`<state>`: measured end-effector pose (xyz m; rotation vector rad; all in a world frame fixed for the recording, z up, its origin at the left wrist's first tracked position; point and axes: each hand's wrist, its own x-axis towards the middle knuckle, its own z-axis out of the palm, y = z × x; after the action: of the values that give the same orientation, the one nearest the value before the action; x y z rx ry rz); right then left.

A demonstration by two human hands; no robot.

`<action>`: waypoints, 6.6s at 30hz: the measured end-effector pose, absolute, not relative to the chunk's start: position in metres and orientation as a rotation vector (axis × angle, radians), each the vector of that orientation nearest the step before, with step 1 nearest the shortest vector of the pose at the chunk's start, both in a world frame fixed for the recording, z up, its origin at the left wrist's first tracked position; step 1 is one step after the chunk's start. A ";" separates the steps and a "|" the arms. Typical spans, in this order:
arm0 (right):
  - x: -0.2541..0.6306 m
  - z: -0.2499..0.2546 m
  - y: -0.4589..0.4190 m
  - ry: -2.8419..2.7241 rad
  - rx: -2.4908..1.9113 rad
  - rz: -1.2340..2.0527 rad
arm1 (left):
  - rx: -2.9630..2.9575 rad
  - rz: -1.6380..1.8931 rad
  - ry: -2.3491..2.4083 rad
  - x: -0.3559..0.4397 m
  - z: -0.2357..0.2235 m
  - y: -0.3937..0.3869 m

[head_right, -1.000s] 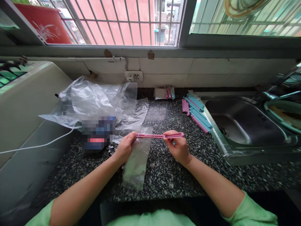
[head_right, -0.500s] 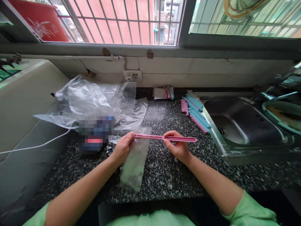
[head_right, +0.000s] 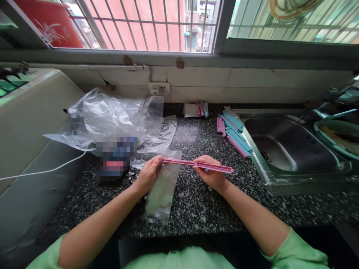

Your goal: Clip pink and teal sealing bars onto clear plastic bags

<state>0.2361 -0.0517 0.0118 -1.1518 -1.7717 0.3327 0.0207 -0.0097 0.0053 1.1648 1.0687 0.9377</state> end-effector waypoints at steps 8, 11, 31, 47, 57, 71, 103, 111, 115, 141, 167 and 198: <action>0.238 0.013 -0.053 -1.791 -1.086 0.327 | 1.202 0.937 1.071 0.021 0.005 -0.009; 0.239 0.015 -0.053 -1.816 -1.045 0.326 | 1.220 0.932 1.067 0.020 0.003 -0.009; 0.244 0.004 -0.045 -1.632 -1.313 0.135 | 0.760 0.857 0.862 0.021 0.019 -0.014; 0.224 0.006 -0.059 -1.709 -1.176 0.333 | 0.708 0.713 0.809 0.029 0.008 -0.016; 0.221 0.001 -0.059 -1.722 -1.220 0.520 | 0.652 0.784 0.903 0.031 0.006 -0.016; 0.218 0.010 -0.062 -1.722 -1.058 0.426 | 0.708 0.844 0.924 0.031 0.004 -0.018; 0.211 0.004 -0.061 -1.247 -1.266 1.210 | 1.116 0.922 0.991 0.033 0.005 -0.025; 0.213 0.006 -0.061 -1.242 -1.266 1.109 | 1.152 0.915 0.935 0.030 0.007 -0.024; 0.214 0.007 -0.060 -1.222 -1.271 1.063 | 1.137 0.937 0.911 0.028 0.006 -0.023; 0.221 0.001 -0.058 -1.501 -1.338 0.999 | 1.353 0.938 0.935 0.023 0.011 -0.017; 0.235 0.010 -0.048 -1.295 -1.386 0.867 | 1.461 0.521 0.843 0.024 0.004 -0.016; 0.222 -0.004 -0.053 -1.627 -1.352 0.575 | 1.419 1.068 0.895 0.024 0.003 -0.013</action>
<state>0.2216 -0.0534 -0.0038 -1.3523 -1.6274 0.5750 0.0237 -0.0134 0.0029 1.4194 0.8951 1.0684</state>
